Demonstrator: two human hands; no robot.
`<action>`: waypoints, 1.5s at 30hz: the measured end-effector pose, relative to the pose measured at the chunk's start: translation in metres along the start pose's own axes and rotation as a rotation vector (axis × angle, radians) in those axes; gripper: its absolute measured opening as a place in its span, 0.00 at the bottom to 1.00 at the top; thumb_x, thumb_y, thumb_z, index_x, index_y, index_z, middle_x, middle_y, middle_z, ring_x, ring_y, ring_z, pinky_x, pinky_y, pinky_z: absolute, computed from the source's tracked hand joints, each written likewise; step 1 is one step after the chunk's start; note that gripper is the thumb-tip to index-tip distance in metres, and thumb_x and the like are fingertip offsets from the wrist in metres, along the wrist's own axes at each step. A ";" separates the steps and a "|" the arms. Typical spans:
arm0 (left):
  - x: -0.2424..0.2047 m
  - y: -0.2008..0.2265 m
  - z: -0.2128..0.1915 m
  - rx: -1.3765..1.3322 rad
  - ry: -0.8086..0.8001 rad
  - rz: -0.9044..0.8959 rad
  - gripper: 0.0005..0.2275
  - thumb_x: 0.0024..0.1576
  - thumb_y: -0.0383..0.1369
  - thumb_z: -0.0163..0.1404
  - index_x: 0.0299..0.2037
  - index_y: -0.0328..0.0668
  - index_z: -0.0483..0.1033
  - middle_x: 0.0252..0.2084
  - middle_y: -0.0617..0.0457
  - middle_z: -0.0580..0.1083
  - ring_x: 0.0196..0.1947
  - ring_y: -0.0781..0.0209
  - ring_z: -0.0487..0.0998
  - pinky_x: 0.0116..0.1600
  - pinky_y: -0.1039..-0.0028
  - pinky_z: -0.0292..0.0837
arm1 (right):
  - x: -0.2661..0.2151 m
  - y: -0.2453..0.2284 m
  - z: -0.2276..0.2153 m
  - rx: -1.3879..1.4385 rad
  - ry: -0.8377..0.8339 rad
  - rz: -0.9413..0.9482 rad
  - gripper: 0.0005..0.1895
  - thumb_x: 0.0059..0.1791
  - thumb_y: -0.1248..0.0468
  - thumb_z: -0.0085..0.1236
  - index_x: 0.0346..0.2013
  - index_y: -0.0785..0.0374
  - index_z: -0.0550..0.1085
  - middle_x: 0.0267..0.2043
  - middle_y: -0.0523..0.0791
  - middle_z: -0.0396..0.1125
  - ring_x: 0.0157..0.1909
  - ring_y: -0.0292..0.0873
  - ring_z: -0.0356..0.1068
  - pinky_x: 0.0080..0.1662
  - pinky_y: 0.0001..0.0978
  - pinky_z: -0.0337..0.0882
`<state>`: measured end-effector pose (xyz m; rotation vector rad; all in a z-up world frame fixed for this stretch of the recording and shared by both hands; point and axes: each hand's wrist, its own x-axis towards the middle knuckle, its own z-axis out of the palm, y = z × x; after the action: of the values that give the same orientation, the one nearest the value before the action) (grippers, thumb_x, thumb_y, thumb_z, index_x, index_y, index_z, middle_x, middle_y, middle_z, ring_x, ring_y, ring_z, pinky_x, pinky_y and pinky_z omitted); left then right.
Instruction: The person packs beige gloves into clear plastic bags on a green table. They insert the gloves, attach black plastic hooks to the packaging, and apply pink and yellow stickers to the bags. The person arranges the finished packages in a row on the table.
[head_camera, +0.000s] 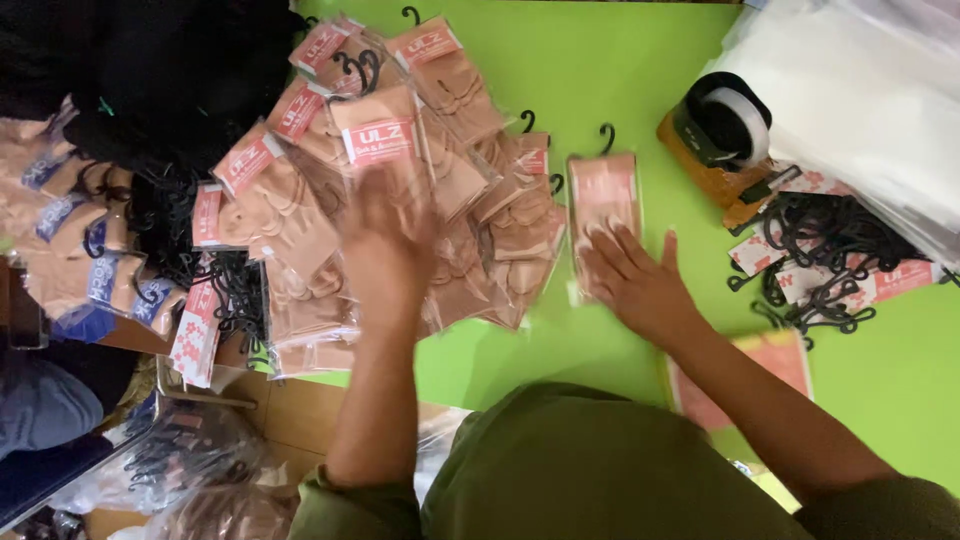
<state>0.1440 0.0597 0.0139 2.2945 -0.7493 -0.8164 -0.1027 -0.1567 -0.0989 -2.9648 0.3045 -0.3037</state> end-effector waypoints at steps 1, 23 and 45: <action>0.012 -0.013 -0.016 0.225 0.333 -0.032 0.30 0.54 0.48 0.57 0.63 0.40 0.65 0.58 0.39 0.71 0.61 0.40 0.71 0.60 0.56 0.71 | -0.009 0.006 -0.003 -0.049 -0.190 0.007 0.31 0.56 0.43 0.37 0.75 0.39 0.55 0.81 0.36 0.45 0.81 0.47 0.41 0.66 0.84 0.40; -0.013 -0.003 -0.005 -0.902 0.480 0.304 0.15 0.57 0.23 0.55 0.54 0.34 0.74 0.48 0.42 0.78 0.50 0.48 0.81 0.56 0.61 0.77 | 0.057 0.002 -0.034 -0.172 -0.153 0.072 0.47 0.48 0.67 0.57 0.80 0.43 0.49 0.82 0.48 0.43 0.40 0.53 0.80 0.42 0.54 0.79; -0.001 0.052 0.205 -1.364 -0.010 0.127 0.08 0.69 0.34 0.45 0.52 0.40 0.72 0.33 0.58 0.76 0.31 0.74 0.77 0.36 0.83 0.76 | 0.025 -0.016 -0.129 0.277 -0.340 0.361 0.49 0.49 0.59 0.58 0.80 0.44 0.43 0.54 0.56 0.71 0.45 0.63 0.76 0.47 0.61 0.77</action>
<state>-0.0146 -0.0426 -0.0820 1.0028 -0.1652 -0.8658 -0.1039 -0.1627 0.0332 -2.5629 0.6764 0.1844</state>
